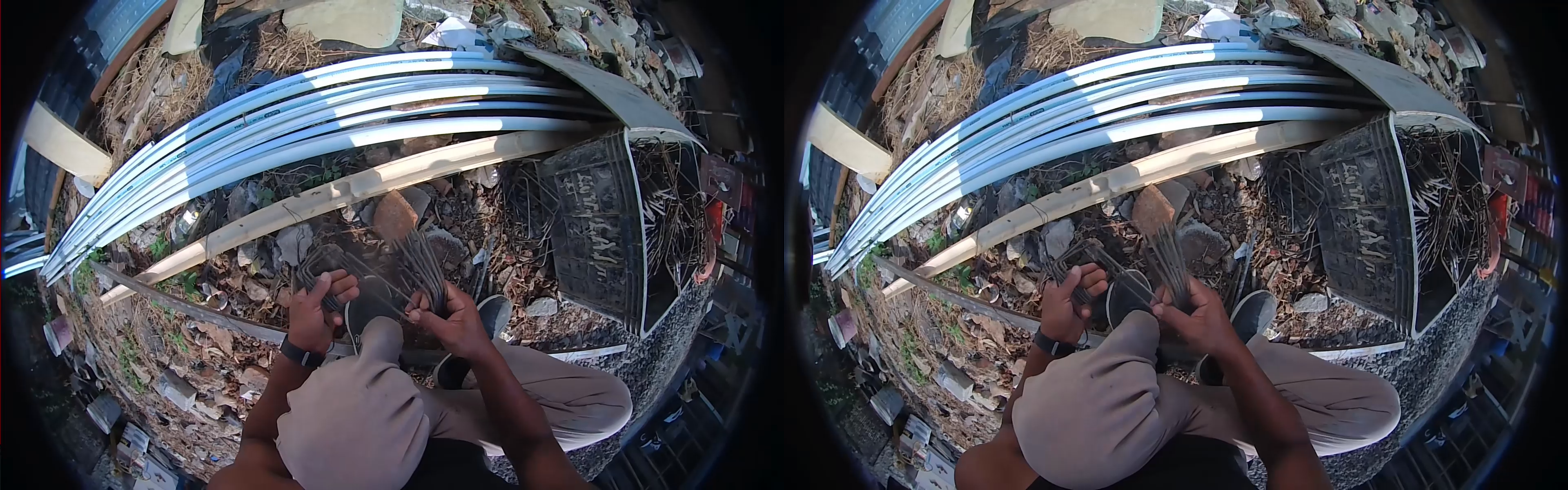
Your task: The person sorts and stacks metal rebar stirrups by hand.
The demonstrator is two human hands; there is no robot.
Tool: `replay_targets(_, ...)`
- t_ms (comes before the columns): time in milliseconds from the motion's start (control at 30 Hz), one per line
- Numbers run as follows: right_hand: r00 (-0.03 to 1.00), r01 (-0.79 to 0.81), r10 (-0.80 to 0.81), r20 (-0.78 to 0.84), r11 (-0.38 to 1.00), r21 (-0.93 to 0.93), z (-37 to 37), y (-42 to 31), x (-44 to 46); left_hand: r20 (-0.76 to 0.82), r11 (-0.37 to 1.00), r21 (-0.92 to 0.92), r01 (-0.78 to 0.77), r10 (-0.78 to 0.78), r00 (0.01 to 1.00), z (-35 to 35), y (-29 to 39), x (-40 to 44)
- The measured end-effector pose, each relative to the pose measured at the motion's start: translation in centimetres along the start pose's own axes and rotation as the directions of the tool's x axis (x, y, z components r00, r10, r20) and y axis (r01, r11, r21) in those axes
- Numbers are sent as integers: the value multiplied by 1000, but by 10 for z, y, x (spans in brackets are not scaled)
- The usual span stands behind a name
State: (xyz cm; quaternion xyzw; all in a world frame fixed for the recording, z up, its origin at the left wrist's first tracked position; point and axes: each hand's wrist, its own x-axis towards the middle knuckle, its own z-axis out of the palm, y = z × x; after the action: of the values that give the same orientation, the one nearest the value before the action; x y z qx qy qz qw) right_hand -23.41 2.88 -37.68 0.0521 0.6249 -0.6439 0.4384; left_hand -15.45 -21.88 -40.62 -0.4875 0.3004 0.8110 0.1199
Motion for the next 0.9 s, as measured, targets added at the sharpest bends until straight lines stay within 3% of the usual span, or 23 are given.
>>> replay_targets(67, 998, -50, 54, -41, 995, 86, -3, -11, -3, 11, 988, 154, 6, -7, 1000, -12, -7, 2)
replay_targets(200, 992, -64, 62, -114, 998, -21, -6, -3, 1, 104, 986, 168, 24, -42, 994, -3, -7, -4)
replay_targets(300, 981, -95, 105, -164, 993, 70, -11, -2, 3, 210, 953, 287, 97, -162, 964, 17, -5, -9)
replay_targets(433, 975, -119, 148, -165, 977, 174, -19, 4, 0, 351, 910, 415, 7, -167, 921, 28, -18, 0)
replay_targets(600, 985, -111, 139, -104, 966, 234, -4, 5, -1, 337, 857, 512, 54, -259, 905, 48, -30, 20)
replay_targets(633, 987, -61, 71, -142, 996, 69, -2, 20, 2, 323, 827, 558, 61, -284, 903, 45, -40, 30)
replay_targets(700, 982, -105, 121, -143, 988, 111, -4, 42, 13, 313, 797, 599, 77, -321, 894, 46, -55, 44)
replay_targets(800, 975, -106, 132, -177, 983, 148, -7, 56, 18, 341, 787, 616, -18, -246, 907, 44, -64, 44)
replay_targets(900, 979, -49, 59, -197, 997, 56, -4, 60, 14, 299, 810, 585, 37, -258, 919, 38, -71, 44)
